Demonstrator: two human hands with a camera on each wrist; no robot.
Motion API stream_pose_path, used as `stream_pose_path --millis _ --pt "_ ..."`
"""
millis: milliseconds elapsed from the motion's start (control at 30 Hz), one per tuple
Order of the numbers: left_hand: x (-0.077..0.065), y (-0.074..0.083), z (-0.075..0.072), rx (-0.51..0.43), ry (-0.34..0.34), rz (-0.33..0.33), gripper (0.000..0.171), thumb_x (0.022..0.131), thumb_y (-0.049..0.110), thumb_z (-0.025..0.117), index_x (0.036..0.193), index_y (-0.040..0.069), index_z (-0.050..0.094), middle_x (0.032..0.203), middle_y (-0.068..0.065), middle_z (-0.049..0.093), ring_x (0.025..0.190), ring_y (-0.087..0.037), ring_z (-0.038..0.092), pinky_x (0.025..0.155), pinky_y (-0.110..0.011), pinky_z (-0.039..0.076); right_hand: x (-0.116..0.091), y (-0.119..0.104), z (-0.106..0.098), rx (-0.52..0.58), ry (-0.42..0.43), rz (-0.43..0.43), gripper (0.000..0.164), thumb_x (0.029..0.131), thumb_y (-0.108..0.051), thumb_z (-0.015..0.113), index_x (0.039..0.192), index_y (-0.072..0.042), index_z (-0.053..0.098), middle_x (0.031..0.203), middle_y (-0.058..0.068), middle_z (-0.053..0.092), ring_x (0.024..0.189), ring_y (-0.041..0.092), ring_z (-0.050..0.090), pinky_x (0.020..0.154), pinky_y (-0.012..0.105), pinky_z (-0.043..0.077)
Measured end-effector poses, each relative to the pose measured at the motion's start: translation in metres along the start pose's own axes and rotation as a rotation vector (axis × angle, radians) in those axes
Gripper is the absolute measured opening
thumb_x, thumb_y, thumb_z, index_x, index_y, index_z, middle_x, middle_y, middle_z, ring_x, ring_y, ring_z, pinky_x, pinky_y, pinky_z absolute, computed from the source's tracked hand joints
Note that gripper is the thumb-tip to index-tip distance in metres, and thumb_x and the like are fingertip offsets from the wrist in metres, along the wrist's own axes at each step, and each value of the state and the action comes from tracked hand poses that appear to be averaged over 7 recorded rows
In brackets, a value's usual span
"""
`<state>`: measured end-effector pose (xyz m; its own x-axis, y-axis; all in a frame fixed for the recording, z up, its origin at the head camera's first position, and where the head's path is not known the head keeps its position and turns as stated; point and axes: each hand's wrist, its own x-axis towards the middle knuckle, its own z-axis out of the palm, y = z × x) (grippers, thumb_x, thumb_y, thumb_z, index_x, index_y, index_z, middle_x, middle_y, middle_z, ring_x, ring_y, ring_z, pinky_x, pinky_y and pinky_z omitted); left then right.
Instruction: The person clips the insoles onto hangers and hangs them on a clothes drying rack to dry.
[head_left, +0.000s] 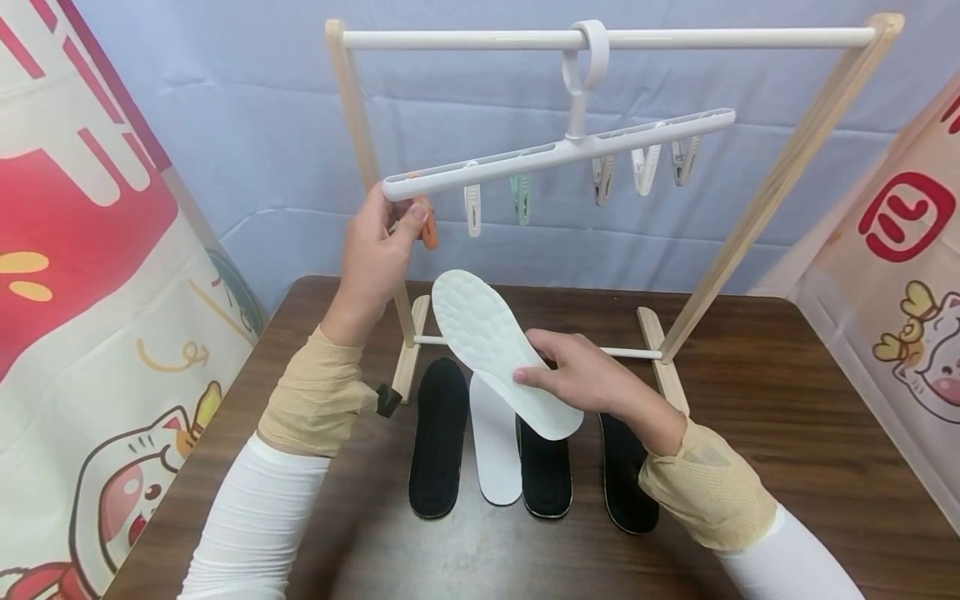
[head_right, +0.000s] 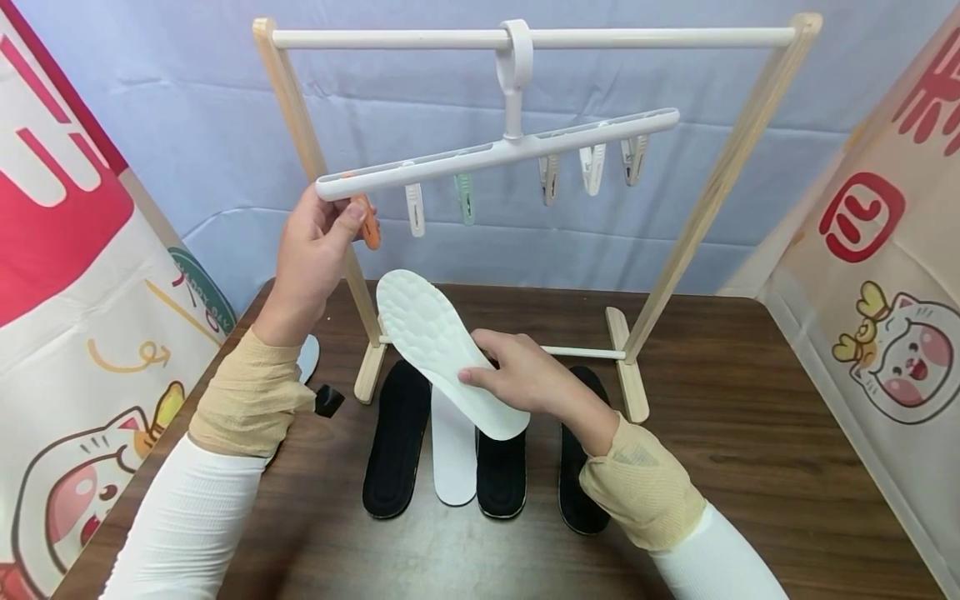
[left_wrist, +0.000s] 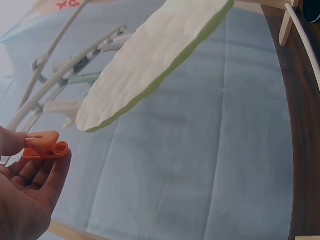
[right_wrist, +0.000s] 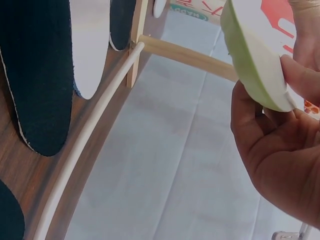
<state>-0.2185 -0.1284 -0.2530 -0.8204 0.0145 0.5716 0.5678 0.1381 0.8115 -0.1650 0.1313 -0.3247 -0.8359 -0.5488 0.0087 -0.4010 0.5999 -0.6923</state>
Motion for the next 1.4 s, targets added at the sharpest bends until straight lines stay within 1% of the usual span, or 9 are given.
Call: stream_pose_path --millis 233,367,600,700,900,1100,1333,1400 --pt "0.000 0.000 0.000 0.024 0.008 -0.023 0.032 0.103 0.009 0.057 0.134 -0.002 0.053 0.085 -0.006 0.061 0.071 -0.018 0.060 0.082 -0.028 0.050 0.002 -0.006 0.000 0.040 -0.004 0.013 0.021 0.097 -0.021 0.070 0.116 -0.015 0.063 0.104 0.003 0.072 0.080 0.014 0.067 0.067 0.034 0.055" --pt "0.000 0.001 0.000 0.020 0.008 -0.018 0.032 0.103 0.008 0.057 0.133 -0.001 0.053 0.086 -0.006 0.061 0.071 -0.018 0.060 0.081 -0.029 0.050 0.003 -0.008 0.000 0.064 0.009 0.018 0.022 0.097 -0.021 0.070 0.117 -0.015 0.063 0.104 0.005 0.073 0.080 0.014 0.068 0.067 0.034 0.056" --pt "-0.001 0.003 0.000 -0.011 0.005 -0.010 0.030 0.104 0.007 0.056 0.132 -0.001 0.053 0.085 -0.007 0.060 0.070 -0.019 0.060 0.081 -0.030 0.051 0.007 -0.011 0.000 0.054 0.010 0.016 0.025 0.097 -0.022 0.070 0.120 -0.013 0.063 0.108 0.006 0.072 0.083 0.014 0.068 0.068 0.034 0.055" --pt "-0.001 0.003 0.001 -0.002 0.006 -0.009 0.029 0.104 0.007 0.056 0.131 -0.002 0.053 0.085 -0.008 0.061 0.070 -0.019 0.061 0.081 -0.030 0.051 0.008 -0.011 -0.001 0.052 0.011 0.015 0.026 0.097 -0.022 0.070 0.121 -0.012 0.063 0.108 0.006 0.072 0.084 0.015 0.068 0.069 0.034 0.056" --pt "-0.001 0.004 0.000 0.006 0.004 -0.027 0.030 0.104 0.008 0.054 0.133 -0.002 0.052 0.089 -0.007 0.060 0.072 -0.018 0.061 0.083 -0.030 0.052 0.009 -0.012 -0.001 0.071 0.011 0.021 0.027 0.097 -0.022 0.070 0.122 -0.013 0.063 0.111 0.007 0.072 0.085 0.015 0.068 0.070 0.034 0.056" --pt "-0.001 0.004 0.000 -0.011 0.004 -0.014 0.030 0.104 0.008 0.054 0.133 -0.001 0.052 0.089 -0.008 0.060 0.071 -0.019 0.061 0.083 -0.031 0.053 0.011 -0.014 0.000 0.082 0.006 0.021 0.026 0.098 -0.022 0.069 0.121 -0.013 0.063 0.110 0.006 0.072 0.084 0.014 0.068 0.070 0.034 0.056" --pt "-0.001 0.005 0.002 0.019 0.040 -0.052 0.037 0.103 0.009 0.057 0.138 -0.002 0.051 0.098 -0.005 0.060 0.092 -0.013 0.061 0.087 -0.029 0.051 0.013 -0.015 0.001 0.087 0.027 0.032 0.026 0.097 -0.021 0.070 0.120 -0.012 0.063 0.112 0.007 0.072 0.086 0.016 0.068 0.070 0.034 0.056" --pt "-0.001 0.005 0.002 0.017 0.043 -0.048 0.037 0.103 0.008 0.057 0.138 -0.002 0.052 0.098 -0.005 0.060 0.092 -0.014 0.060 0.088 -0.028 0.051 0.013 -0.015 0.002 0.089 0.029 0.033 0.026 0.097 -0.021 0.070 0.120 -0.012 0.063 0.112 0.007 0.072 0.086 0.016 0.068 0.070 0.034 0.056"
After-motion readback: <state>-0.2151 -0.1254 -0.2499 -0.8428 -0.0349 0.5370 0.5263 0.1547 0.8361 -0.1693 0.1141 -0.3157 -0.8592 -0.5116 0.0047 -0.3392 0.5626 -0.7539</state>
